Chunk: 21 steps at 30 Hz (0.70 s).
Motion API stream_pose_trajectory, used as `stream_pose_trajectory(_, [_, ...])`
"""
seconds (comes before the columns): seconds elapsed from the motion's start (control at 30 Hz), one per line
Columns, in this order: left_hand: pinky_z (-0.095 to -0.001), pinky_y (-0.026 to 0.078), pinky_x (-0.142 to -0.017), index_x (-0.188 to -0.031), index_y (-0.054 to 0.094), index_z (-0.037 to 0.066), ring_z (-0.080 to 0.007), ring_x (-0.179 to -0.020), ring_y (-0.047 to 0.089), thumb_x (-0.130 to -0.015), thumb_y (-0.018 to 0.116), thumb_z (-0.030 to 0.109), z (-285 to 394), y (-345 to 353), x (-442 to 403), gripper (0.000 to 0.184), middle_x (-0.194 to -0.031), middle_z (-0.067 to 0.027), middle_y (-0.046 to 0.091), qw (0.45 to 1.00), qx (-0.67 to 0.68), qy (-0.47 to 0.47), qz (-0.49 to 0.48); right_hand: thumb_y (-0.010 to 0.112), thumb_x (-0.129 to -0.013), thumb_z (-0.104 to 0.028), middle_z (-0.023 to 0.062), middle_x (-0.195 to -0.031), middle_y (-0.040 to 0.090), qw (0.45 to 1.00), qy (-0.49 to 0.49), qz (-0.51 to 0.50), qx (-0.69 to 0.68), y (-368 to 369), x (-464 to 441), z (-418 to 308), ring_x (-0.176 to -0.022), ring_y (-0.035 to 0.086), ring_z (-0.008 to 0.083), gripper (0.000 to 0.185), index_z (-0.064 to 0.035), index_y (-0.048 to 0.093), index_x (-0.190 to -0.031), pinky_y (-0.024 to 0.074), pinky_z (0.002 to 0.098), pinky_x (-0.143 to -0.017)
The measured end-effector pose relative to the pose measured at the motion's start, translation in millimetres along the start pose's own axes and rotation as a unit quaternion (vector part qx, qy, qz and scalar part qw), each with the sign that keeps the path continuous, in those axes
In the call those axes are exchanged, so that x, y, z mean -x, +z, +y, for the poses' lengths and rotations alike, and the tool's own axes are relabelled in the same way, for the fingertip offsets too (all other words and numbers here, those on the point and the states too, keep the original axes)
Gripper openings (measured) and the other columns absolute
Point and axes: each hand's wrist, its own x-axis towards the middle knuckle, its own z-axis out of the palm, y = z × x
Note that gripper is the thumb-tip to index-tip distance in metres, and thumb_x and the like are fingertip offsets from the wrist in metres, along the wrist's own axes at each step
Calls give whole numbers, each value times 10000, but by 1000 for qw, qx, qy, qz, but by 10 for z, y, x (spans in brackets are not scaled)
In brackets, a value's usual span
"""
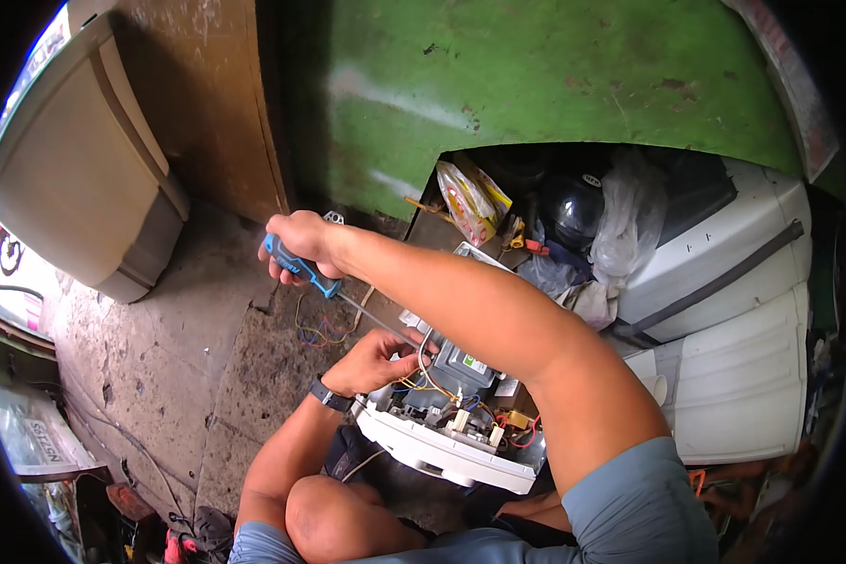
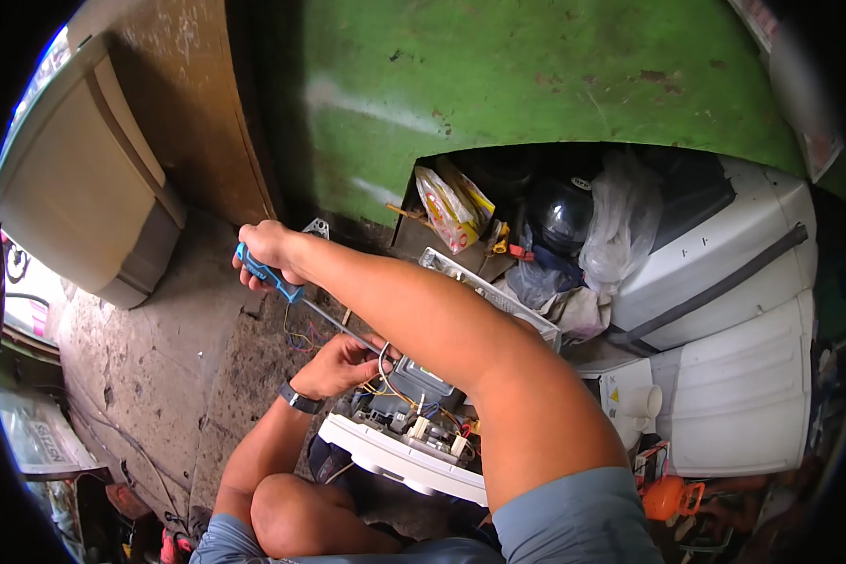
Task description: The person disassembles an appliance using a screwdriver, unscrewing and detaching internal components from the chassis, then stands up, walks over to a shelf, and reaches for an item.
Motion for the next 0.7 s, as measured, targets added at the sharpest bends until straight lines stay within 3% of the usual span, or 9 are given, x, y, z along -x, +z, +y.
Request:
stream_pose_trajectory(0.03, [-206,433,-666,-1233,668,22,-19,-765,516,-1023,638,133,6,-2,3,240,-929,45,645,1000,4,-1,0,603,-988,-350,109,-862,592,1000,0,1,2,34,27,15,-607,645,175,432,41,512,-1147,509,311,-452])
stream_pose_trajectory(0.13, [-206,432,-666,-1242,664,19,-18,-764,513,-1025,636,135,-35,-5,-1,248,-927,47,645,1000,-15,5,9,616,-961,-357,115,-867,594,958,-133,177,181,167,88,162,-594,628,171,419,20,510,-1112,502,302,-434])
stream_pose_trajectory(0.23, [-207,436,-669,-1248,664,20,-18,-770,514,-1029,633,141,-100,-5,-24,252,-926,47,641,999,-7,34,8,553,-995,-352,123,-843,602,940,-134,194,245,140,65,84,-599,625,179,386,15,510,-1108,511,316,-444])
stream_pose_trajectory(0.27, [-207,436,-669,-1248,664,20,-18,-770,514,-1029,633,141,-113,-16,-24,252,-926,47,641,999,-7,35,8,469,-1023,-329,132,-811,614,970,-97,127,183,30,-68,64,-618,627,187,346,4,517,-1101,517,333,-459])
stream_pose_trajectory(0.37, [-213,446,-683,-1252,666,31,-22,-788,521,-1032,633,150,-111,-24,-17,252,-928,45,636,1000,-12,24,4,435,-1039,-323,138,-787,618,992,-15,108,56,22,25,-32,-620,622,190,335,-3,508,-1110,522,341,-472])
stream_pose_trajectory(0.43, [-212,447,-694,-1251,668,41,-23,-801,517,-1035,631,156,-69,-18,-1,247,-926,48,624,1000,-5,15,2,453,-1046,-381,146,-791,620,992,-48,96,59,95,126,13,-631,622,191,394,3,490,-1125,514,337,-469])
stream_pose_trajectory(0.53, [-209,442,-696,-1244,668,45,-20,-809,505,-1039,625,157,-40,-6,4,237,-937,51,618,999,-21,31,0,409,-1065,-421,158,-796,651,938,-178,200,222,179,175,90,-641,634,206,441,6,484,-1140,507,354,-486])
stream_pose_trajectory(0.63, [-216,448,-706,-1241,665,39,-25,-818,505,-1040,622,154,-31,5,6,236,-959,47,618,1000,-17,26,1,401,-1074,-409,142,-775,657,976,-125,101,146,-75,-77,26,-634,633,203,414,-9,485,-1140,527,378,-525])
stream_pose_trajectory(0.7, [-226,455,-713,-1238,664,38,-35,-827,511,-1045,613,160,-24,12,5,234,-963,37,622,999,-24,22,3,384,-1078,-406,133,-749,660,983,-89,106,121,-71,-33,-4,-626,632,198,407,-17,485,-1139,536,401,-555])
